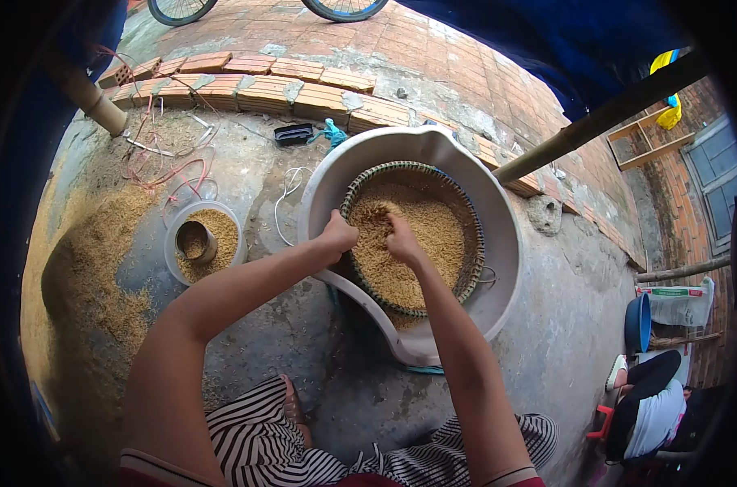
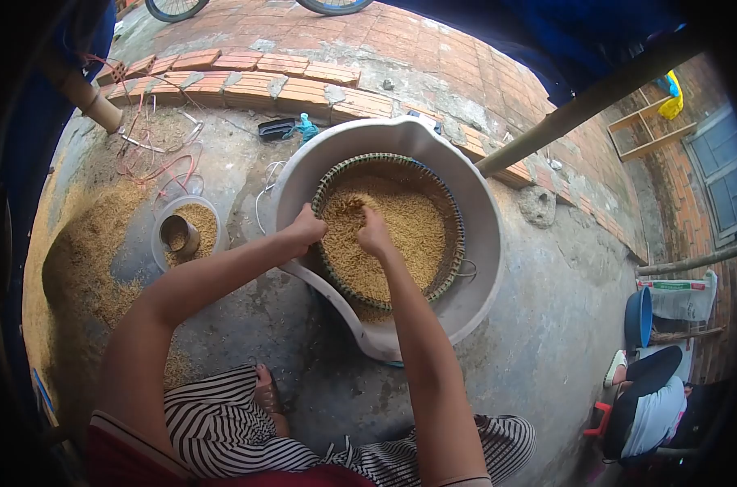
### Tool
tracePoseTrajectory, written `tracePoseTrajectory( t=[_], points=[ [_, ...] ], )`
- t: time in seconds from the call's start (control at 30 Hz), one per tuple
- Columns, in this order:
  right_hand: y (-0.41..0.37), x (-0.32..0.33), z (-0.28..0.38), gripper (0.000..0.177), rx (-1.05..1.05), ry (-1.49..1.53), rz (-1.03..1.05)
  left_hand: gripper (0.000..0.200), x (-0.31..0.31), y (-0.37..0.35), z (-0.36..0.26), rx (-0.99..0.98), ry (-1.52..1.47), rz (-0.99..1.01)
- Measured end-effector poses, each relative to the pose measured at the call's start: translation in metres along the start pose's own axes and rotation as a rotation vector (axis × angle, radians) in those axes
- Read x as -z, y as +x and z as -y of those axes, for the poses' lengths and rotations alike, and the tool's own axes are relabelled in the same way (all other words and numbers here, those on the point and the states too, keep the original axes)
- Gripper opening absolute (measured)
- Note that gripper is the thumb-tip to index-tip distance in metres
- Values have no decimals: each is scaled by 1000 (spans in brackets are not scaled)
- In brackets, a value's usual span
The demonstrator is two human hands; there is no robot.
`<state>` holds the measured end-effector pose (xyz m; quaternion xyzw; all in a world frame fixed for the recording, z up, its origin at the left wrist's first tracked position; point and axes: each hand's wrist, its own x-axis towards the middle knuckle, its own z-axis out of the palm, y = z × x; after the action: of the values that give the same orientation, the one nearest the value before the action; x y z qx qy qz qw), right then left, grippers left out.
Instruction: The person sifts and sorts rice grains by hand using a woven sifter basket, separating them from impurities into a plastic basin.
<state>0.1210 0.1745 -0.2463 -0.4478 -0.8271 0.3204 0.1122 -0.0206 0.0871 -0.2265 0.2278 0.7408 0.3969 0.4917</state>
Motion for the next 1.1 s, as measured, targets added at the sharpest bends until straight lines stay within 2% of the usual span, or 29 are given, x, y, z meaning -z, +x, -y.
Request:
tracePoseTrajectory(
  t=[0.07,0.13,0.17,0.23,0.3,0.33,0.4,0.43,0.5,0.57,0.6,0.67,0.8,0.87,0.93,0.97,1.0,1.03,1.07,1.1],
  points=[
    [4,26,-29,49,-263,-179,-94,62,0,-5,-6,7,28,-4],
    [-5,46,-47,46,-413,-411,-136,50,-1,-13,-11,14,6,-78],
    [-14,49,-46,46,-415,-417,-132,50,-1,-11,-9,18,0,-74],
    [-45,63,-4,43,-378,-87,329,53,-3,0,-1,-1,0,-61],
    [-60,39,8,39,-278,141,602,57,0,-3,-4,2,3,-31],
    [-61,33,10,39,-281,144,603,61,1,-5,-5,5,11,-4],
    [-58,23,13,36,-122,328,708,60,0,-7,-8,6,33,-23],
    [-55,20,4,36,-121,332,712,60,1,-7,-7,6,53,-40],
    [-45,27,-23,33,-8,-4,162,60,2,-5,-6,4,70,-38],
    [-39,48,-51,39,110,-269,-102,59,1,-1,-4,-2,82,-29],
    [-42,57,-59,39,107,-271,-104,59,2,0,-4,-2,70,-26],
    [-48,69,-71,41,-192,-521,83,59,0,0,-3,-5,58,-17],
    [-74,31,-51,49,-159,-682,207,55,4,-12,-15,15,41,-26],
    [-80,14,-30,49,17,-447,350,51,3,-17,-16,5,20,-18],
    [-68,22,-10,57,-10,25,530,48,-3,2,-1,-20,51,-83],
    [-64,16,-8,55,-43,244,494,50,-1,-6,-8,3,96,-105],
    [-69,25,12,51,-170,534,517,51,1,-12,-14,48,88,-95],
    [-68,26,22,48,-261,672,581,51,1,-15,-18,73,112,-110],
    [-66,17,11,49,-240,650,570,47,2,-21,-19,43,48,-120],
    [-68,16,19,48,-268,573,541,52,3,-25,-23,76,31,-113]
  ],
)
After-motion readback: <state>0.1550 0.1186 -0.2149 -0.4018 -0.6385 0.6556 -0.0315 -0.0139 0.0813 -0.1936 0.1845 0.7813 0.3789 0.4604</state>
